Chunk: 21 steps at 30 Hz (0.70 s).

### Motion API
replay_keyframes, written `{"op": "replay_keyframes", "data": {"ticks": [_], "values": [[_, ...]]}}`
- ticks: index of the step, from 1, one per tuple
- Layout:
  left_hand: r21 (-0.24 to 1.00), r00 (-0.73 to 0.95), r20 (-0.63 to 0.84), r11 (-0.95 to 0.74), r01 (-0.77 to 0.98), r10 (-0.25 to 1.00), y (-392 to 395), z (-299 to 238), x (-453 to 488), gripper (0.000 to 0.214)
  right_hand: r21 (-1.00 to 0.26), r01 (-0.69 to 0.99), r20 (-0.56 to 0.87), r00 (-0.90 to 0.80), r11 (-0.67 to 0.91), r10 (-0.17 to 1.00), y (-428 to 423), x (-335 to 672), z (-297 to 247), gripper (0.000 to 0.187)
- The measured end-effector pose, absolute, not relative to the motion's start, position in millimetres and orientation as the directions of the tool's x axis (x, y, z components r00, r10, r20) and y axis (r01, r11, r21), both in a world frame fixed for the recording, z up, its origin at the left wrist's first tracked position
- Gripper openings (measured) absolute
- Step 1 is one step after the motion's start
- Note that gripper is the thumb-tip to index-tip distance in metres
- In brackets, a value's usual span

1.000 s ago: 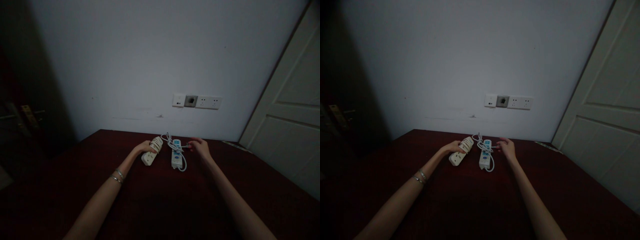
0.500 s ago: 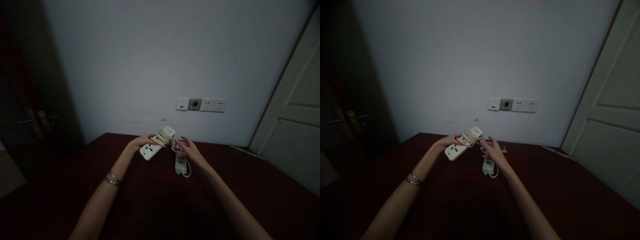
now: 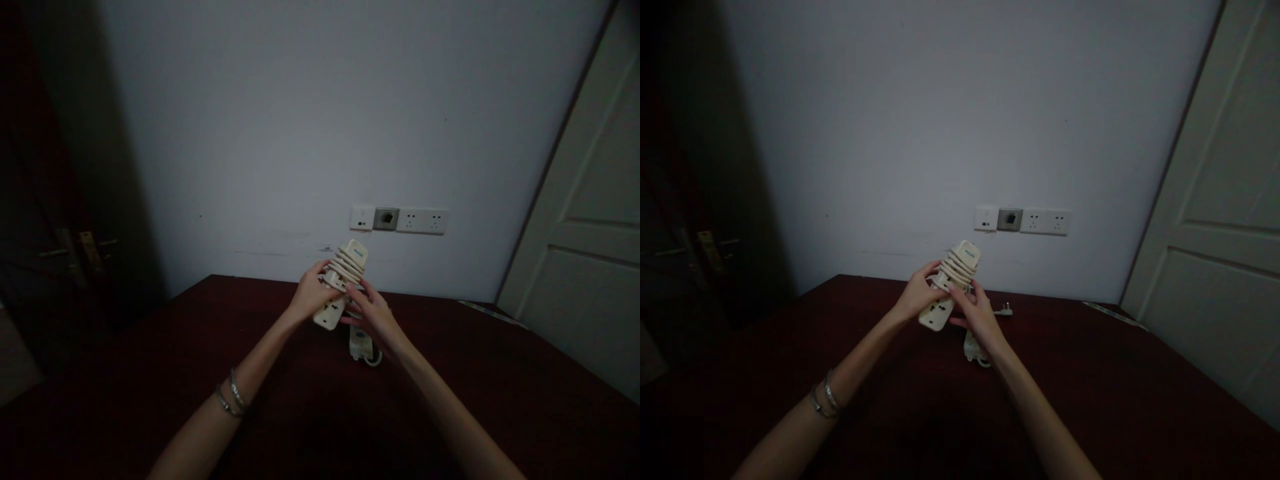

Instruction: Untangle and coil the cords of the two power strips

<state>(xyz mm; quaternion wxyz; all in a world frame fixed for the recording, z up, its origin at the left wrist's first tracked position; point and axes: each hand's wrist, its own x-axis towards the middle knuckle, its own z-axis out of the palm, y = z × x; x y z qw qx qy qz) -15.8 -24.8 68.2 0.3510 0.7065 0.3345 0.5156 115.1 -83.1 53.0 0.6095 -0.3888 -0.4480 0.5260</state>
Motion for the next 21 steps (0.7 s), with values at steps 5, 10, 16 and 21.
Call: {"op": "replay_keyframes", "data": {"ticks": [5, 10, 16, 21], "values": [[0.68, 0.298, 0.596, -0.666, 0.306, 0.745, -46.8, 62.7, -2.2, 0.076, -0.919, -0.354, 0.153, 0.09, 0.175, 0.984, -76.9, 117.7, 45.3, 0.053], [0.785, 0.436, 0.48, -0.594, 0.175, 0.762, -61.3, 72.8, -4.8, 0.068, -0.864, -0.479, 0.142, 0.064, 0.155, 0.988, -70.5, 130.7, 41.7, 0.046], [0.826, 0.29, 0.451, -0.518, 0.222, 0.844, -43.6, 85.4, -23.1, 0.026, -0.821, -0.571, 0.029, -0.033, 0.005, 0.999, -70.0, 136.3, 39.8, 0.021], [0.869, 0.297, 0.397, -0.46, 0.184, 0.869, -37.2, 92.7, -31.4, 0.025, -0.797, -0.603, 0.103, -0.074, 0.038, 0.992, -78.4, 129.5, 43.1, 0.025]]}}
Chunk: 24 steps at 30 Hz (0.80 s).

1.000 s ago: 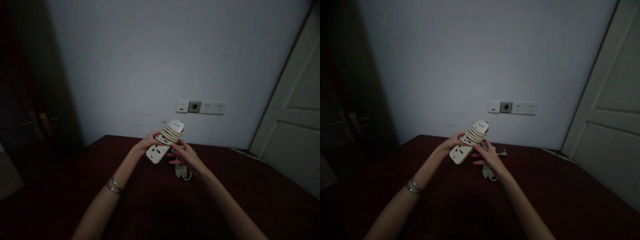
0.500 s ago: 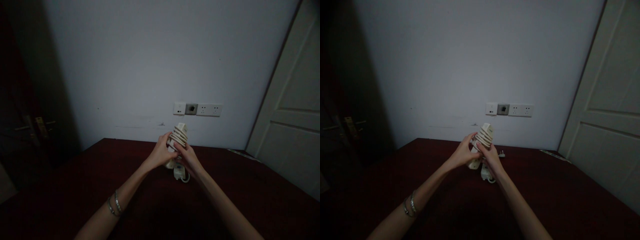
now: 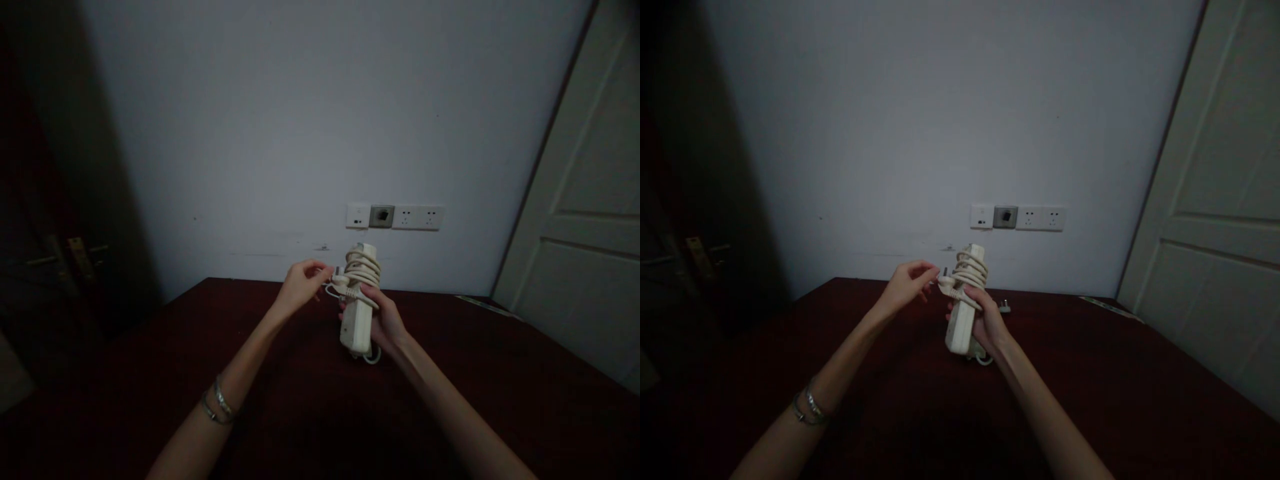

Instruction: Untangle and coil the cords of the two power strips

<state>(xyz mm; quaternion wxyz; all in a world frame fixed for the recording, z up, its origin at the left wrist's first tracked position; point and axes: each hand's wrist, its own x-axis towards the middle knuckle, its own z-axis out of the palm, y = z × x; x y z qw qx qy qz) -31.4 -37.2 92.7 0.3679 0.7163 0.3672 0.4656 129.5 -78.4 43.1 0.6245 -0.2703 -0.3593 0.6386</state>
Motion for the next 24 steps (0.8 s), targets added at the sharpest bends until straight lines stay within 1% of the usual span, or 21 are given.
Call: {"op": "replay_keyframes", "data": {"ticks": [3, 5, 7, 9, 12, 15, 19, 21, 24], "values": [[0.926, 0.434, 0.264, -0.352, 0.135, 0.861, -42.8, 96.8, -33.2, 0.032, -0.802, -0.567, 0.236, -0.009, 0.19, 0.972, -81.0, 125.4, 44.8, 0.038], [0.948, 0.491, 0.217, -0.302, 0.1, 0.843, -45.9, 97.0, -33.8, 0.038, -0.799, -0.528, 0.319, 0.037, 0.289, 0.947, -81.9, 122.5, 45.9, 0.046], [0.959, 0.548, 0.208, -0.279, 0.049, 0.81, -47.1, 95.2, -33.3, 0.042, -0.795, -0.495, 0.369, 0.062, 0.35, 0.927, -82.2, 119.6, 46.8, 0.05], [0.964, 0.572, 0.222, -0.266, -0.007, 0.789, -46.6, 92.5, -31.7, 0.041, -0.797, -0.476, 0.387, 0.069, 0.371, 0.92, -81.5, 117.1, 46.9, 0.05], [0.959, 0.515, 0.269, -0.279, -0.059, 0.814, -44.6, 89.0, -28.2, 0.034, -0.805, -0.441, 0.402, 0.088, 0.398, 0.911, -77.4, 116.3, 44.2, 0.053], [0.949, 0.446, 0.289, -0.314, -0.019, 0.847, -42.5, 87.1, -26.0, 0.027, -0.823, -0.377, 0.416, 0.11, 0.425, 0.903, -71.0, 118.7, 39.2, 0.056], [0.909, 0.44, 0.323, -0.404, 0.101, 0.838, -41.2, 85.2, -25.7, 0.019, -0.847, -0.281, 0.428, 0.147, 0.452, 0.892, -65.4, 122.7, 33.7, 0.052], [0.88, 0.435, 0.342, -0.447, 0.163, 0.833, -41.5, 84.3, -25.3, 0.015, -0.841, -0.269, 0.441, 0.161, 0.469, 0.883, -64.4, 123.7, 32.2, 0.052], [0.858, 0.412, 0.345, -0.462, 0.225, 0.843, -43.1, 84.2, -23.9, 0.012, -0.831, -0.276, 0.451, 0.176, 0.483, 0.875, -63.6, 123.3, 30.3, 0.055]]}}
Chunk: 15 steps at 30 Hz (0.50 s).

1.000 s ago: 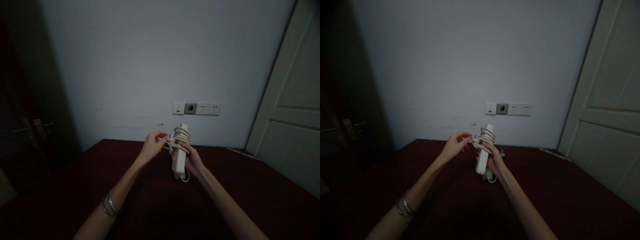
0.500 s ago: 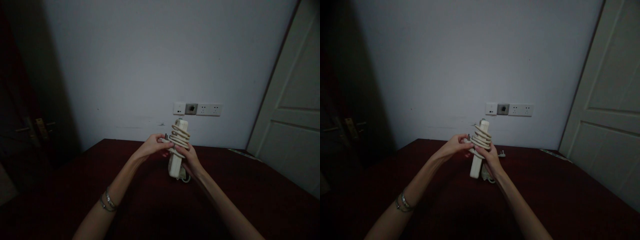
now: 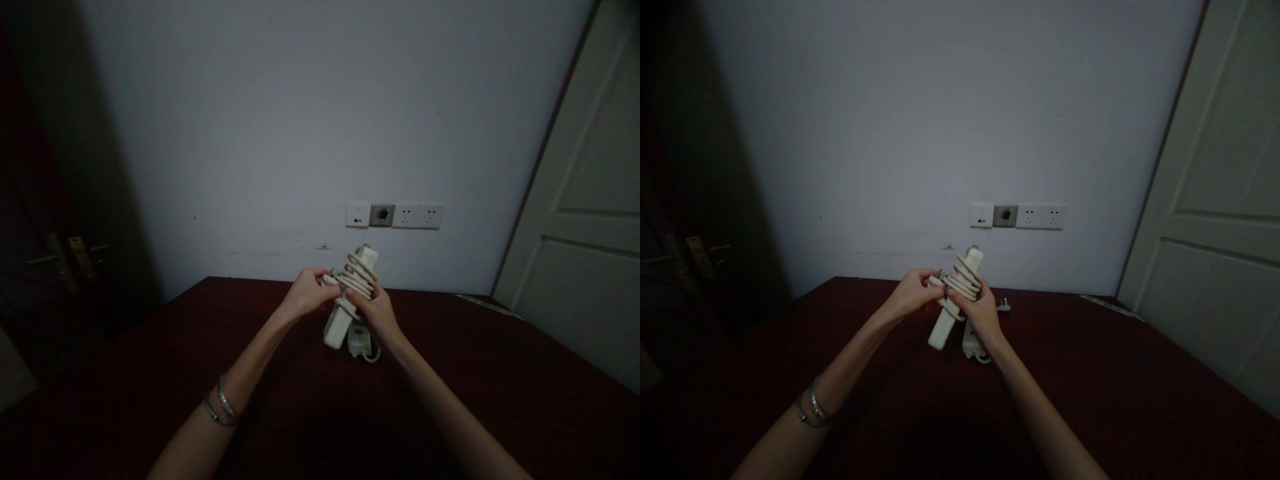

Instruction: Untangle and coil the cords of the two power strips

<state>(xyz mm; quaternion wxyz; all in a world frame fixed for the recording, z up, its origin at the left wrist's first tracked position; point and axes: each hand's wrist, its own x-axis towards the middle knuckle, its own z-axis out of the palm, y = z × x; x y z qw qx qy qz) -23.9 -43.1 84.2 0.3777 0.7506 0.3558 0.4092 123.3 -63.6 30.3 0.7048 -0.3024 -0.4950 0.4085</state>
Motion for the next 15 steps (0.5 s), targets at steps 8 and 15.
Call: {"op": "replay_keyframes", "data": {"ticks": [8, 15], "values": [[0.906, 0.517, 0.255, -0.388, 0.166, 0.817, -58.1, 86.1, -16.5, 0.072, -0.8, -0.487, 0.251, 0.257, 0.35, 0.933, -62.2, 125.6, 31.9, 0.043], [0.901, 0.493, 0.329, -0.424, 0.09, 0.805, -55.0, 82.2, -13.5, 0.075, -0.802, -0.505, 0.249, 0.202, 0.319, 0.947, -60.6, 139.2, 39.8, 0.047]]}}
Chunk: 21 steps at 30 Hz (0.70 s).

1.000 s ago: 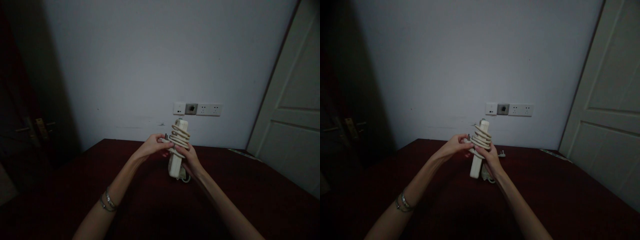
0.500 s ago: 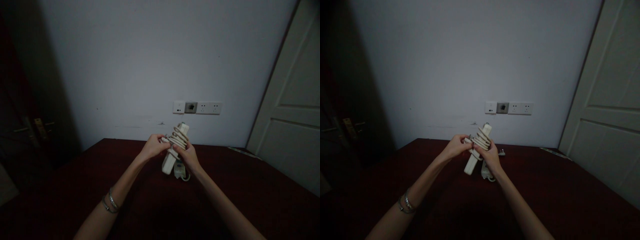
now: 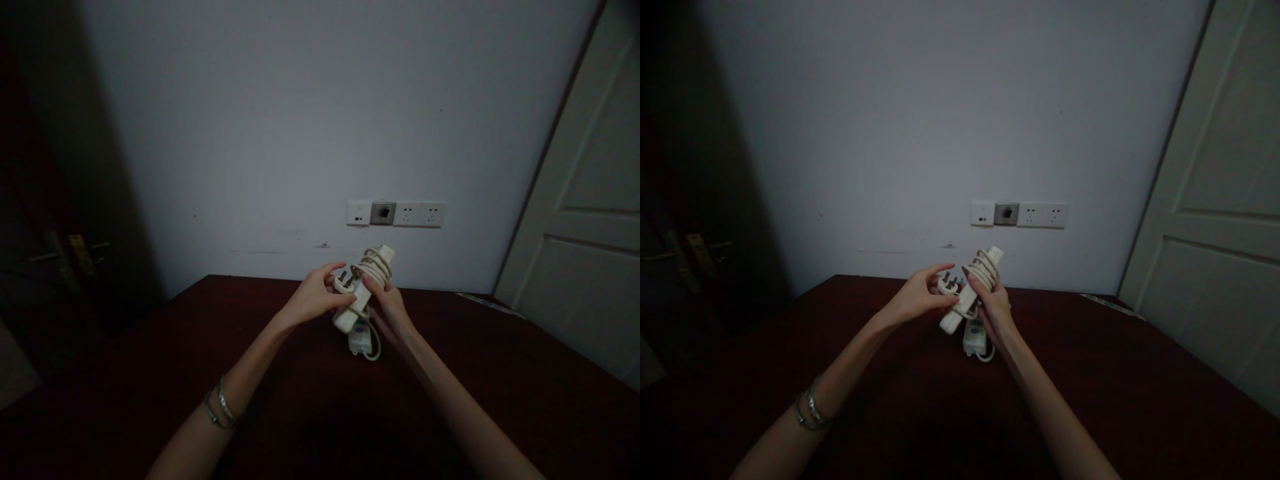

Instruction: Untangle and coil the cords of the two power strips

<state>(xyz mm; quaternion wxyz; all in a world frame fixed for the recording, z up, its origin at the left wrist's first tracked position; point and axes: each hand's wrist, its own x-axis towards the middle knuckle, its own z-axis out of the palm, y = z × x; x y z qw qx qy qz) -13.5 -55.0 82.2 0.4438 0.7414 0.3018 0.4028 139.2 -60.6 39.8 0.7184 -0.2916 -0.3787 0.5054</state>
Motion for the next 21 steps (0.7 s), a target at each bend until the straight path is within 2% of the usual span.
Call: {"op": "replay_keyframes", "data": {"ticks": [3, 6, 12, 15, 18, 21], "values": [[0.894, 0.475, 0.345, -0.438, 0.096, 0.809, -51.8, 85.0, -16.9, 0.053, -0.81, -0.517, 0.228, 0.156, 0.276, 0.961, -61.3, 137.7, 41.8, 0.053], [0.856, 0.503, 0.386, -0.504, 0.118, 0.773, -53.9, 89.3, -22.4, 0.033, -0.828, -0.5, 0.161, 0.222, 0.254, 0.962, -62.2, 135.6, 40.4, 0.053], [0.727, 0.746, 0.384, -0.676, 0.118, 0.544, -68.6, 100.8, -35.7, 0.031, -0.777, -0.577, 0.05, 0.343, 0.252, 0.938, -55.3, 153.4, 31.8, 0.037], [0.676, 0.793, 0.403, -0.733, 0.077, 0.456, -66.0, 103.7, -42.5, 0.026, -0.73, -0.641, 0.06, 0.286, 0.237, 0.956, -50.0, 172.6, 31.4, 0.034], [0.739, 0.773, 0.406, -0.673, 0.037, 0.488, -49.1, 100.8, -52.0, 0.029, -0.699, -0.7, 0.072, 0.135, 0.147, 0.988, -48.2, 192.0, 33.4, 0.028], [0.835, 0.651, 0.454, -0.545, -0.073, 0.609, -23.2, 93.0, -64.5, 0.043, -0.747, -0.662, 0.048, 0.032, 0.057, 0.998, -48.9, 207.9, 33.3, 0.027]]}}
